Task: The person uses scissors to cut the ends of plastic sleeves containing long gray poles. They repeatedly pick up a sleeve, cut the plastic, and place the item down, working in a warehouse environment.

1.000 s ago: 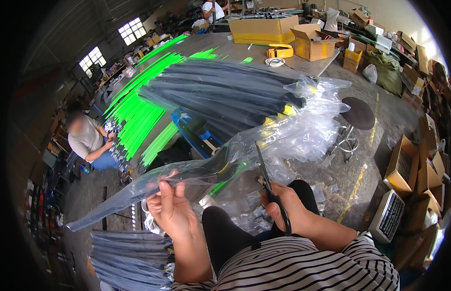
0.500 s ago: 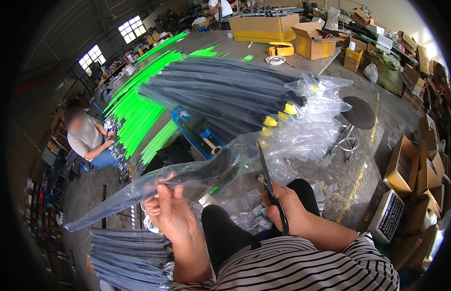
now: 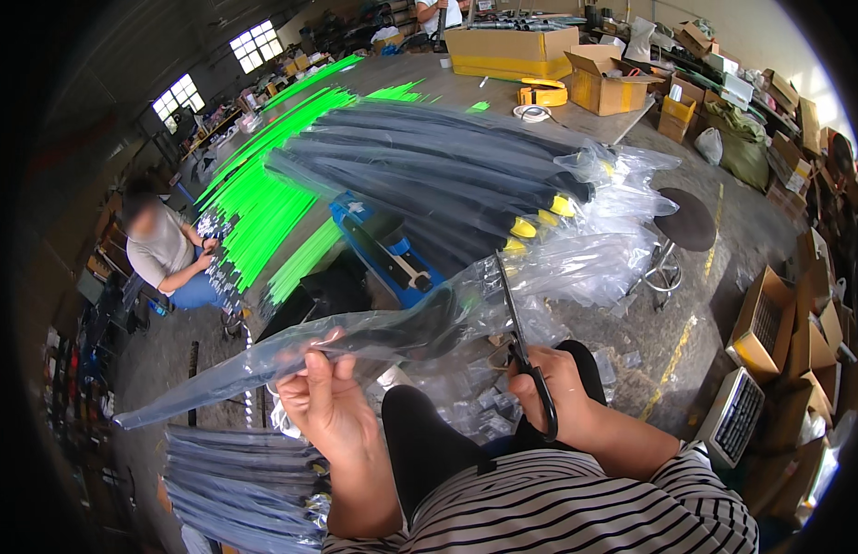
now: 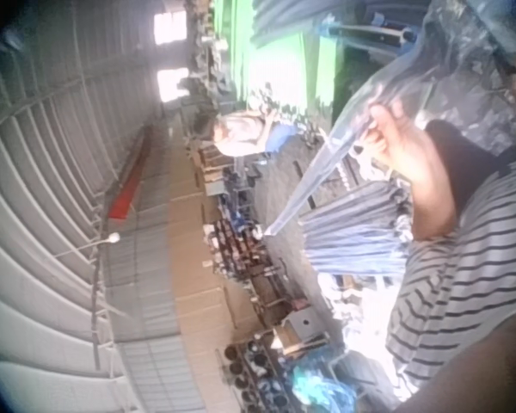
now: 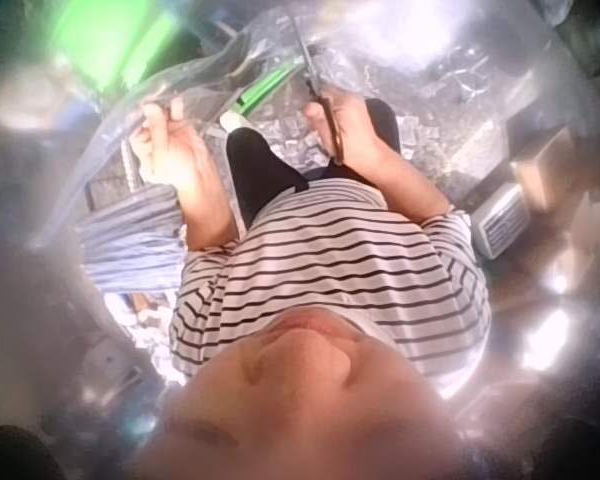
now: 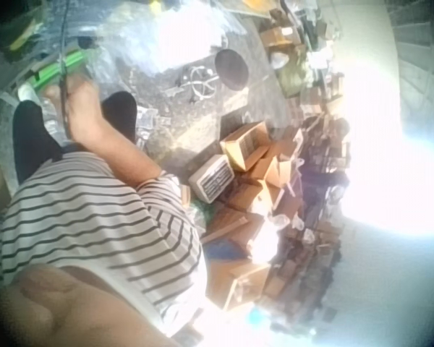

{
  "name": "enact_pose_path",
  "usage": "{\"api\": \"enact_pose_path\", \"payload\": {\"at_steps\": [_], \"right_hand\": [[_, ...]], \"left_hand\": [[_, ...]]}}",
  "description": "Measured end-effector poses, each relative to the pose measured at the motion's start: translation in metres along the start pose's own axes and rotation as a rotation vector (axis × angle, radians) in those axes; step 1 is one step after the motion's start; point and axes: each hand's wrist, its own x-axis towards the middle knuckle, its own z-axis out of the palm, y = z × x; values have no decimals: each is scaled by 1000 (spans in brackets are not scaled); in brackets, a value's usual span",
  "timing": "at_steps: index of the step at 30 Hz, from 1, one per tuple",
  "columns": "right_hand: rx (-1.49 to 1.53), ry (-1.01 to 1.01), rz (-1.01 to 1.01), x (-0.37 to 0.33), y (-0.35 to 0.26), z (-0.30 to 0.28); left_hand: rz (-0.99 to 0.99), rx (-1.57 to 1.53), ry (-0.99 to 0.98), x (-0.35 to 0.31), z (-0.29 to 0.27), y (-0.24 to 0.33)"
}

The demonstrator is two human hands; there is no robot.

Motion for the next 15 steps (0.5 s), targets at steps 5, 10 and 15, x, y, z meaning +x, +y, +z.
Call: {"api": "enact_pose_path", "payload": {"at_steps": [5,10,15], "right_hand": [[-13,-20,-14,5,-3,1],[-5,-13,34,9,2,8],[247,-171,172,-4,12,15]], "left_hand": [[-14,11,8,0,-6,2],[10,66,43,2,-13,6],[-20,-40,106,16,-52,44]]}}
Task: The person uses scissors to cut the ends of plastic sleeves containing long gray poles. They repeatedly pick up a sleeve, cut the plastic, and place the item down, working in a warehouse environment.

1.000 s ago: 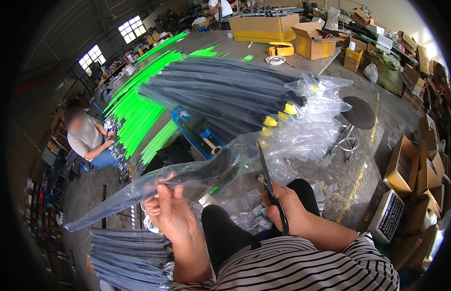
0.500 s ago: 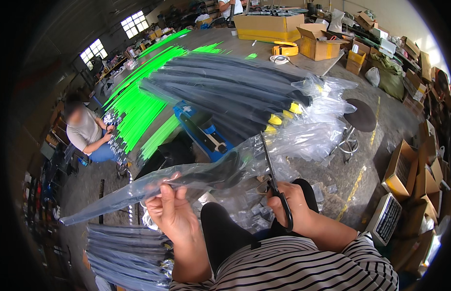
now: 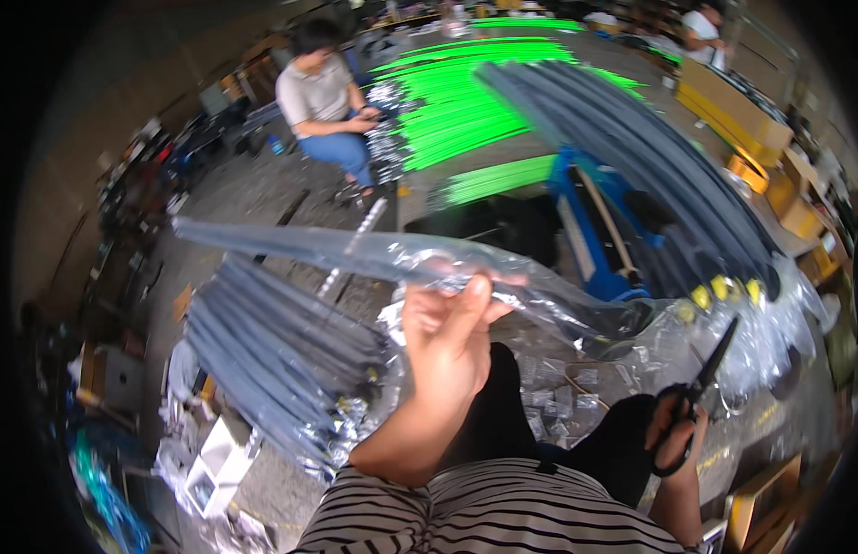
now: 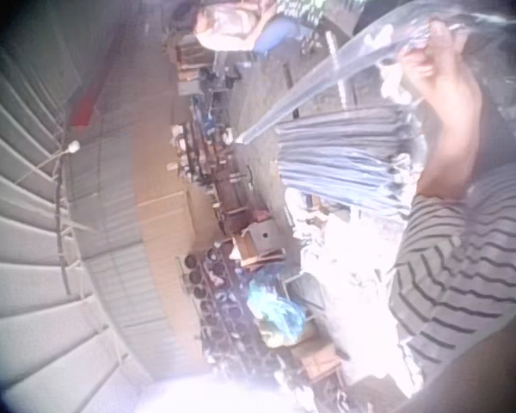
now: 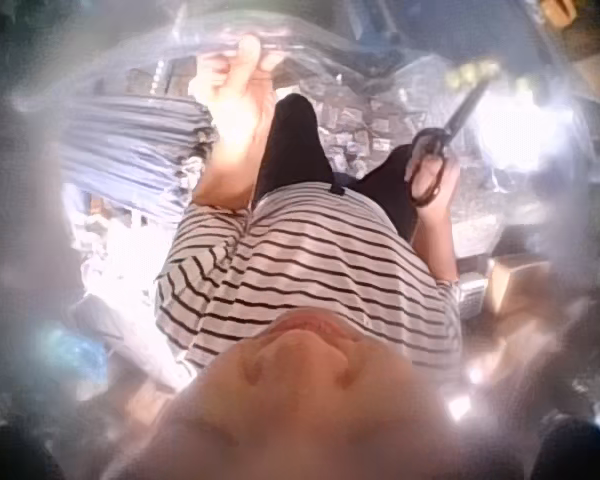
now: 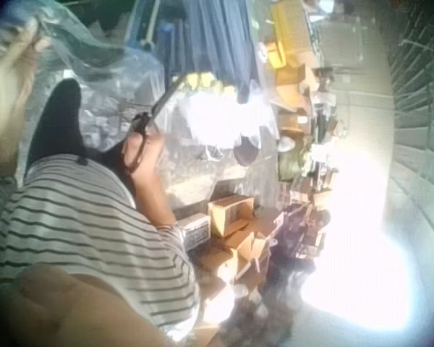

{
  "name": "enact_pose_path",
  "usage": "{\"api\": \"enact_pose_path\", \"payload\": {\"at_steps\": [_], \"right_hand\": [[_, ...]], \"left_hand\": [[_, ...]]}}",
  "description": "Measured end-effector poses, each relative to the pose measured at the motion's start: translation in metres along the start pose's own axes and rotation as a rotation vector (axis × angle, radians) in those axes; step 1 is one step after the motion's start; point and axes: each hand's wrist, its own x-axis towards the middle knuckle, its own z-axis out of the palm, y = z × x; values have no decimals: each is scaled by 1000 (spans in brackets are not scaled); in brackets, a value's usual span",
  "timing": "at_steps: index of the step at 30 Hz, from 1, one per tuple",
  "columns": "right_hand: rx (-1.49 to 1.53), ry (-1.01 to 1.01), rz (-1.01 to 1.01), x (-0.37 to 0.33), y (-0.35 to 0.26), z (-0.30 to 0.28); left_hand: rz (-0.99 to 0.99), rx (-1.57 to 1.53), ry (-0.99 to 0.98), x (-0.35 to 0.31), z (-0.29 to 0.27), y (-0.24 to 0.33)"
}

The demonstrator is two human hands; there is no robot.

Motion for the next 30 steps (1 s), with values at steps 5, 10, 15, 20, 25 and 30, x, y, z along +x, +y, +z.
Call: {"api": "enact_pose_path", "payload": {"at_steps": [5,10,15,20,25,30], "right_hand": [[13,-332,367,-27,52,-17],[286,-481,730,-33,77,-7],[991,-474,936,-40,185,-32],[531,-207,1005,-26,197,0],[871,-210,1101,-37,249,-1],[937,-292,1030,-29,256,-10]], "left_hand": [[2,379,381,46,-100,63],[34,1681,878,36,-311,78],[-328,1836,900,16,-411,47],[-689,1563,1034,18,-417,31],[-728,2208,807,49,-427,70],[300,1822,336,142,-226,114]]}}
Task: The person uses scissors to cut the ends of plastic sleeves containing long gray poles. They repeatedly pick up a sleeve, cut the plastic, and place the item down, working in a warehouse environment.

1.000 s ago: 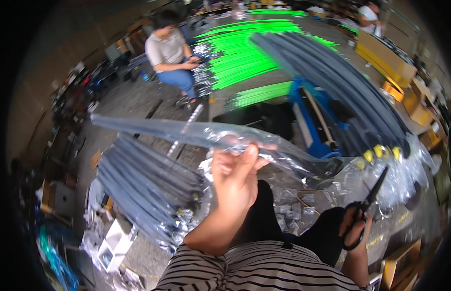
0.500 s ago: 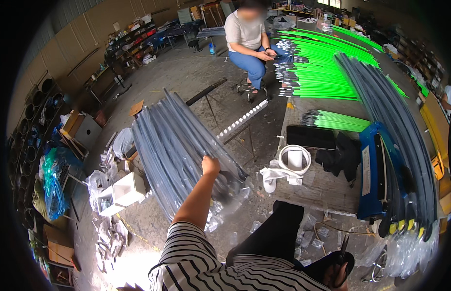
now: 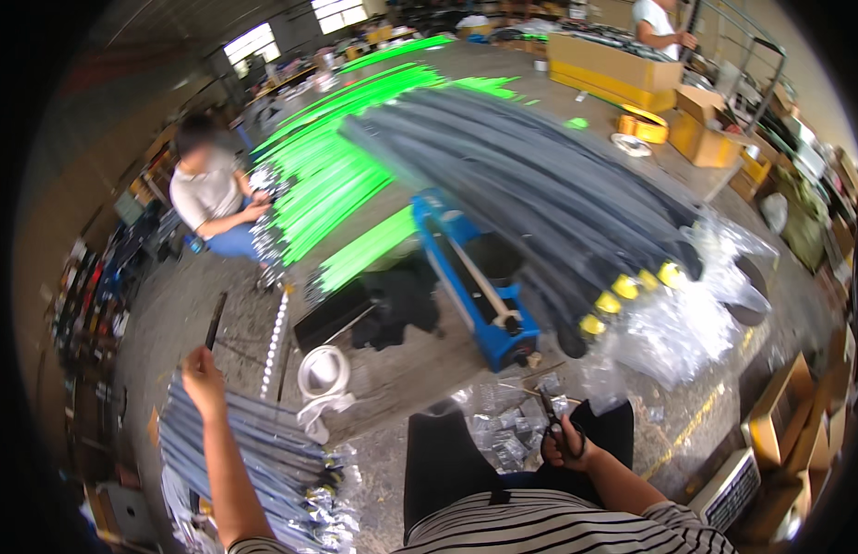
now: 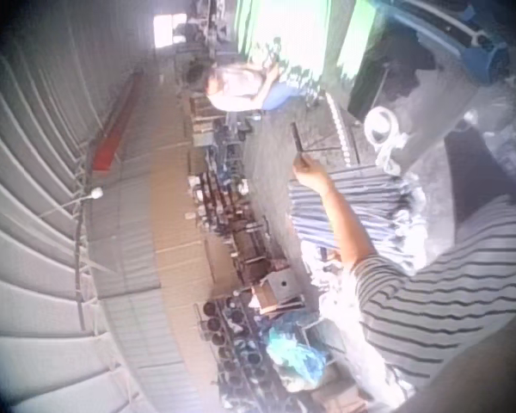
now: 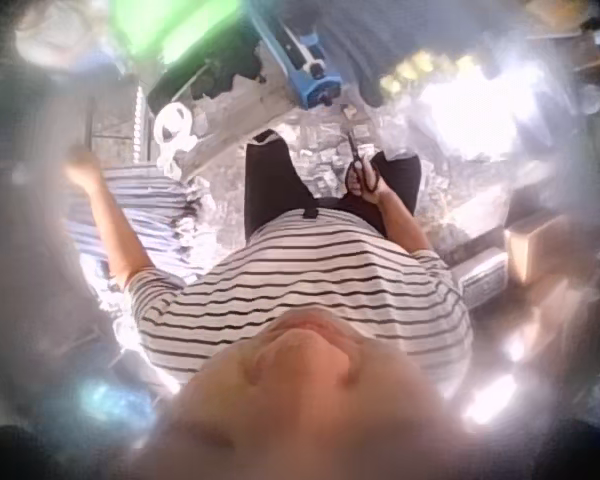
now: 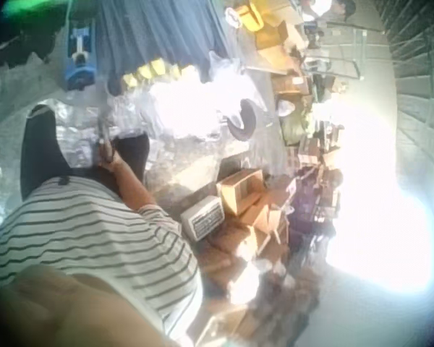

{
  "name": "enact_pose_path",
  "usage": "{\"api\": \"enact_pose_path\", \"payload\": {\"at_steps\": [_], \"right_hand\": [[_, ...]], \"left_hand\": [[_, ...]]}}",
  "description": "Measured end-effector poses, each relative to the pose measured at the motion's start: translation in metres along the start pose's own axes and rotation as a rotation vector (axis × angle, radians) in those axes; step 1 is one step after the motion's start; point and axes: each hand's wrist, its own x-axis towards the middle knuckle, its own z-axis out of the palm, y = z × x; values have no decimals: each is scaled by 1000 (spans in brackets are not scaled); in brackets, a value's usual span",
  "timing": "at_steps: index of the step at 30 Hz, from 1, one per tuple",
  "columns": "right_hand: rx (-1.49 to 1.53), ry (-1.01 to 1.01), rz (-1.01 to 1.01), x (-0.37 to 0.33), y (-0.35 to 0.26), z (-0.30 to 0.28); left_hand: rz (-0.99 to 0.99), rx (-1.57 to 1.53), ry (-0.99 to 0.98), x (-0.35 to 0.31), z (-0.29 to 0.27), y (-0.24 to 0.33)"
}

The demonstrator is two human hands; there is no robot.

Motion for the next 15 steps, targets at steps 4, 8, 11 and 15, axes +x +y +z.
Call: {"api": "enact_pose_path", "payload": {"at_steps": [4,8,11,15], "right_hand": [[22,-9,-32,-10,1,-6],[50,-94,-47,-15,2,-10],[28,-140,-90,-15,4,-13],[94,-188,-68,-15,5,-23]], "left_hand": [[326,-666,-385,-28,9,257],[641,-656,-829,-105,42,417],[975,-455,-777,-140,98,479],[997,-334,-642,-158,198,505]]}}
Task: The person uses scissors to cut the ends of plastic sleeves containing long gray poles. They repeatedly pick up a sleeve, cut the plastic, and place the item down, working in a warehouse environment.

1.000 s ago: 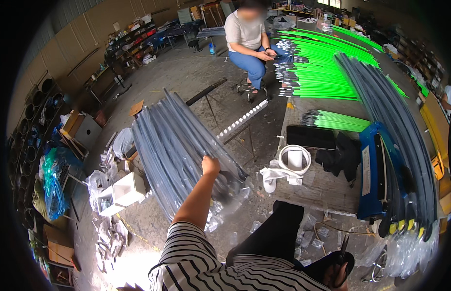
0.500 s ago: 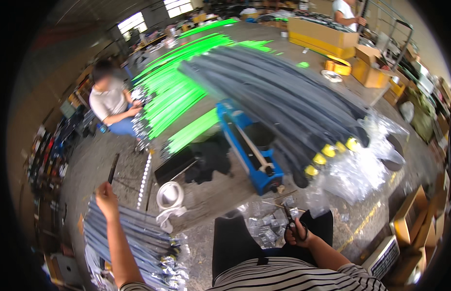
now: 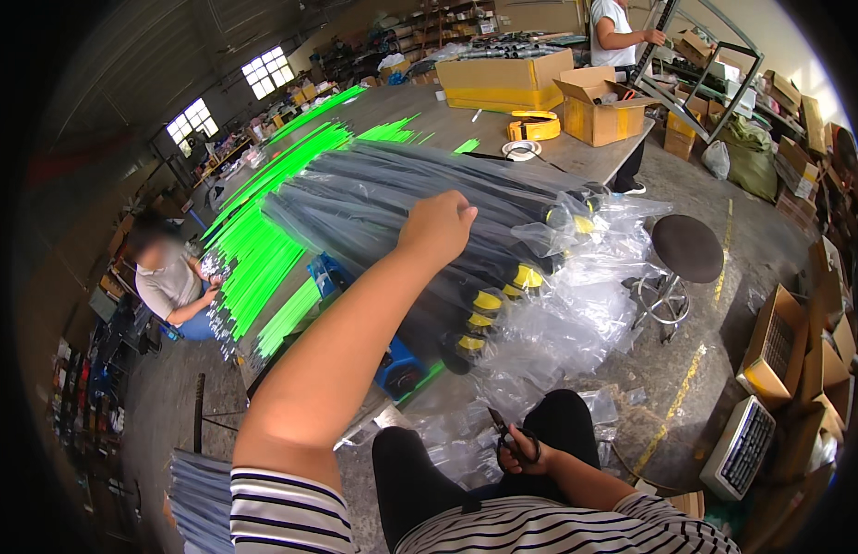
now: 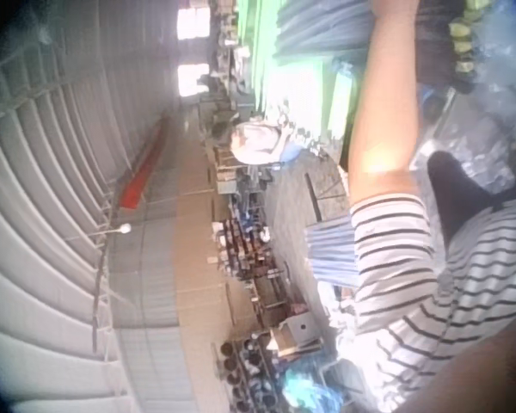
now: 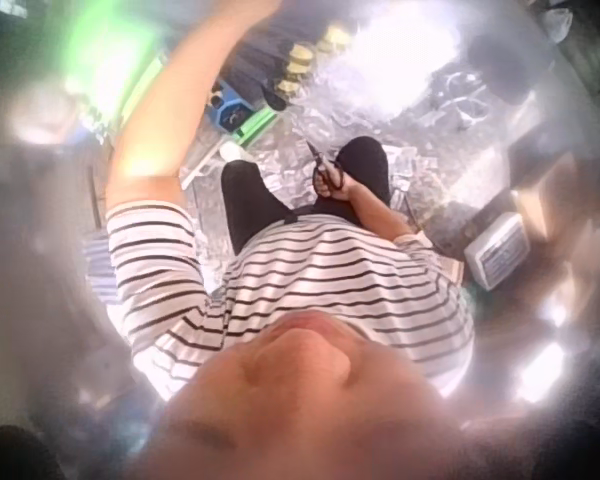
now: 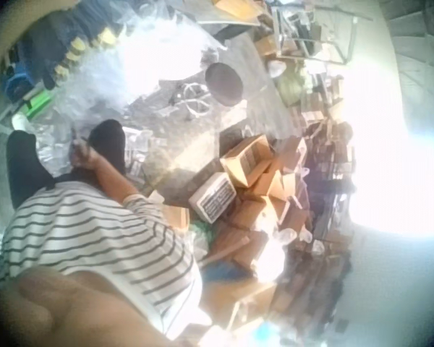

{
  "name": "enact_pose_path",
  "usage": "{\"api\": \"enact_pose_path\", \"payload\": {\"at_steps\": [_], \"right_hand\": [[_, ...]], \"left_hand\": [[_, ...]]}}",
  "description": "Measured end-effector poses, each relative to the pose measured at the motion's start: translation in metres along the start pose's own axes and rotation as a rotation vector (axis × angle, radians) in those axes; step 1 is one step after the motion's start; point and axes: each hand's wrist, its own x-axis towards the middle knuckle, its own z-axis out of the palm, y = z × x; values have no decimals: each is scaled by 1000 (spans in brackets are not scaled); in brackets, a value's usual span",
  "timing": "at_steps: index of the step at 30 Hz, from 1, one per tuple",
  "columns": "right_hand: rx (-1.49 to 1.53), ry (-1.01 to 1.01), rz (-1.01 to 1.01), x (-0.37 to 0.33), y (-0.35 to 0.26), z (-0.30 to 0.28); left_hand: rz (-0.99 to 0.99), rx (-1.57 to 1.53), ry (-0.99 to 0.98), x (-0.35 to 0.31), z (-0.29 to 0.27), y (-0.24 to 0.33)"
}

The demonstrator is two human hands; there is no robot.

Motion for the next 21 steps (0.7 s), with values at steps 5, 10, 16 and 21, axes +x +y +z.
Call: {"api": "enact_pose_path", "payload": {"at_steps": [5,10,16,21], "right_hand": [[23,-2,-64,-16,0,-9],[30,-27,-102,-19,1,-10],[55,10,-61,-18,2,-8],[-149,57,-125,-24,1,3]], "left_hand": [[-681,-533,-455,26,28,9],[-735,-841,-55,11,16,17],[-885,-1549,331,-18,-3,15],[-808,-1895,179,-42,-15,26]]}}
